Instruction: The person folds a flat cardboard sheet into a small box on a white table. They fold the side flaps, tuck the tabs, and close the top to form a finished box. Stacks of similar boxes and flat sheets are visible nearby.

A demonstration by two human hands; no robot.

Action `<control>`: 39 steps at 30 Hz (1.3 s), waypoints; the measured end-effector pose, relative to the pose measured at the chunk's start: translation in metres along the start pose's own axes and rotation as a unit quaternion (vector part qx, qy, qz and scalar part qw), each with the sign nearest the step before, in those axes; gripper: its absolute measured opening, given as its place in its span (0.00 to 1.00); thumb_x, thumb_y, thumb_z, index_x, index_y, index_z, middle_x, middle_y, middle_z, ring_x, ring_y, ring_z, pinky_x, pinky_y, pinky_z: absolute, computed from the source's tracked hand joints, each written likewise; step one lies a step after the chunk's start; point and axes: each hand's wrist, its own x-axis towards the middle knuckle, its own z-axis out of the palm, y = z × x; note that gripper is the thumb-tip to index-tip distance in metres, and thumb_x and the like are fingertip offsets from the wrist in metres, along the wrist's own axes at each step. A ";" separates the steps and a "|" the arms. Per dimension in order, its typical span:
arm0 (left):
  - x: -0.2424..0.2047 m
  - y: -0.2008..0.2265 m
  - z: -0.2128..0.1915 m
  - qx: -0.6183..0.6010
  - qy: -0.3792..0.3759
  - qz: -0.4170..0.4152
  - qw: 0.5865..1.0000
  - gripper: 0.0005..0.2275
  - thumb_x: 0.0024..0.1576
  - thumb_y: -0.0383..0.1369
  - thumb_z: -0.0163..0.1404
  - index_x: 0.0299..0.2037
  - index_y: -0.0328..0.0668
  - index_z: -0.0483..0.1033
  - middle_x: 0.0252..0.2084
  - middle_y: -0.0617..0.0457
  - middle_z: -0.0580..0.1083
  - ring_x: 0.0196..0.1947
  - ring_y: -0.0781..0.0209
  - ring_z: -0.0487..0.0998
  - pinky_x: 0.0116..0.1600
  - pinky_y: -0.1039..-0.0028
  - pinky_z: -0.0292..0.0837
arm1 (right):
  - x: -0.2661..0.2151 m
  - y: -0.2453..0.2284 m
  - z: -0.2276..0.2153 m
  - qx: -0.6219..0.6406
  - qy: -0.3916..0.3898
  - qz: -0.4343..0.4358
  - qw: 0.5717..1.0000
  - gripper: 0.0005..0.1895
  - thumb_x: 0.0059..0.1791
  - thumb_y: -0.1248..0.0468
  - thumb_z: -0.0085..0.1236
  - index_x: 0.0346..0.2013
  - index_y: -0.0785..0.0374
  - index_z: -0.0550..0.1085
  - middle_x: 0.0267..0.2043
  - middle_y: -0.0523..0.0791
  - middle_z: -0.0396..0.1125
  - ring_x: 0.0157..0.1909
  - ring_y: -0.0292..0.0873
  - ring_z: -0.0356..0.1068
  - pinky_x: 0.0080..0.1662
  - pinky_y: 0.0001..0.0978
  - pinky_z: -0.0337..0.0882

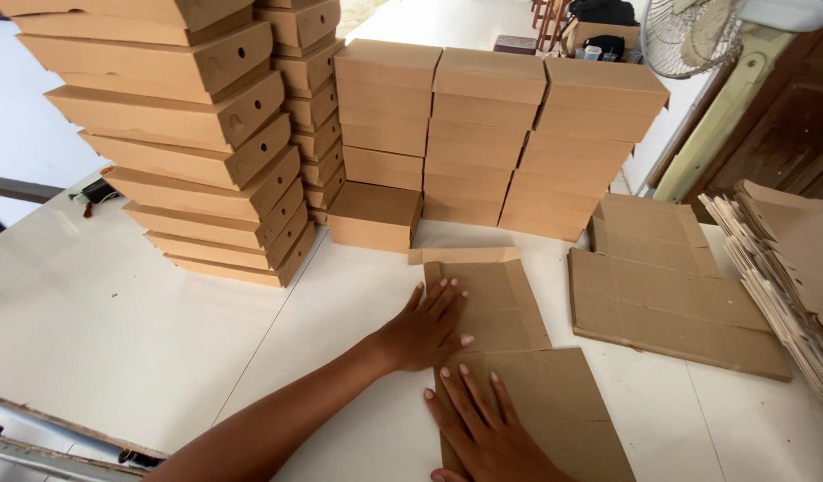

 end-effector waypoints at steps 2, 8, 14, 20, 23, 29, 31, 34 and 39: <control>0.002 -0.001 -0.013 0.015 -0.014 -0.013 1.000 0.32 0.66 0.51 0.21 0.78 0.46 0.33 0.81 0.46 0.30 0.80 0.50 0.26 0.76 0.46 0.18 | -0.001 0.000 0.000 0.006 -0.003 0.004 1.000 0.56 0.51 0.21 0.39 0.77 0.57 0.48 0.81 0.55 0.40 0.81 0.58 0.41 0.72 0.61 0.46; 0.013 -0.025 -0.011 0.029 0.033 -0.065 0.997 0.29 0.66 0.52 0.17 0.78 0.58 0.38 0.82 0.56 0.35 0.81 0.58 0.31 0.76 0.44 0.24 | -0.003 -0.005 -0.002 0.012 -0.010 0.015 1.000 0.58 0.48 0.21 0.46 0.78 0.56 0.48 0.81 0.54 0.40 0.82 0.57 0.39 0.73 0.60 0.45; -0.008 -0.003 -0.018 0.026 -0.030 0.021 0.999 0.31 0.65 0.53 0.19 0.78 0.54 0.34 0.81 0.47 0.29 0.80 0.46 0.23 0.76 0.47 0.19 | -0.004 -0.042 -0.003 -0.048 0.111 0.085 0.989 0.24 0.59 0.51 0.33 0.67 0.53 0.65 0.68 0.51 0.63 0.68 0.55 0.64 0.59 0.58 0.68; -0.004 -0.020 -0.028 -0.083 0.118 0.045 0.988 0.31 0.58 0.50 0.50 0.72 0.58 0.61 0.78 0.48 0.52 0.79 0.53 0.41 0.75 0.49 0.24 | -0.004 -0.036 0.003 -0.085 0.149 0.082 0.982 0.23 0.60 0.43 0.32 0.64 0.44 0.67 0.63 0.44 0.69 0.62 0.47 0.70 0.50 0.51 0.73; -0.016 -0.003 -0.043 -0.125 0.073 -0.082 0.986 0.44 0.50 0.59 0.51 0.76 0.65 0.44 0.79 0.44 0.33 0.79 0.50 0.22 0.75 0.48 0.13 | -0.008 -0.037 0.004 -0.052 0.129 0.079 0.987 0.23 0.60 0.43 0.34 0.64 0.44 0.67 0.63 0.45 0.68 0.61 0.48 0.70 0.47 0.53 0.74; -0.004 -0.011 -0.029 -0.212 0.152 -0.128 0.957 0.35 0.59 0.52 0.40 0.77 0.60 0.43 0.72 0.49 0.49 0.81 0.53 0.30 0.73 0.57 0.36 | -0.012 -0.042 0.020 -0.052 0.157 0.085 0.983 0.25 0.59 0.37 0.39 0.63 0.43 0.69 0.59 0.45 0.70 0.55 0.48 0.72 0.43 0.50 0.75; 0.003 -0.019 -0.020 -0.218 0.243 -0.089 0.941 0.32 0.62 0.42 0.47 0.76 0.50 0.49 0.65 0.55 0.71 0.81 0.58 0.42 0.69 0.60 0.59 | -0.011 -0.043 0.026 -0.071 0.187 0.101 0.975 0.22 0.58 0.40 0.41 0.61 0.41 0.69 0.57 0.43 0.71 0.53 0.45 0.73 0.42 0.47 0.75; 0.002 -0.013 -0.021 -0.190 0.317 -0.071 0.926 0.34 0.55 0.26 0.53 0.72 0.56 0.53 0.71 0.53 0.65 0.49 0.53 0.81 0.51 0.59 0.77 | -0.013 -0.049 0.035 -0.104 0.205 0.121 0.966 0.23 0.56 0.41 0.53 0.63 0.41 0.67 0.57 0.38 0.70 0.52 0.41 0.72 0.42 0.44 0.75; -0.002 -0.006 -0.027 -0.263 0.199 -0.133 0.935 0.29 0.61 0.49 0.44 0.75 0.62 0.55 0.54 0.47 0.74 0.60 0.54 0.73 0.61 0.66 0.67 | -0.017 -0.063 0.051 -0.087 0.212 0.152 0.962 0.23 0.54 0.37 0.55 0.58 0.40 0.70 0.53 0.36 0.72 0.49 0.40 0.74 0.42 0.45 0.76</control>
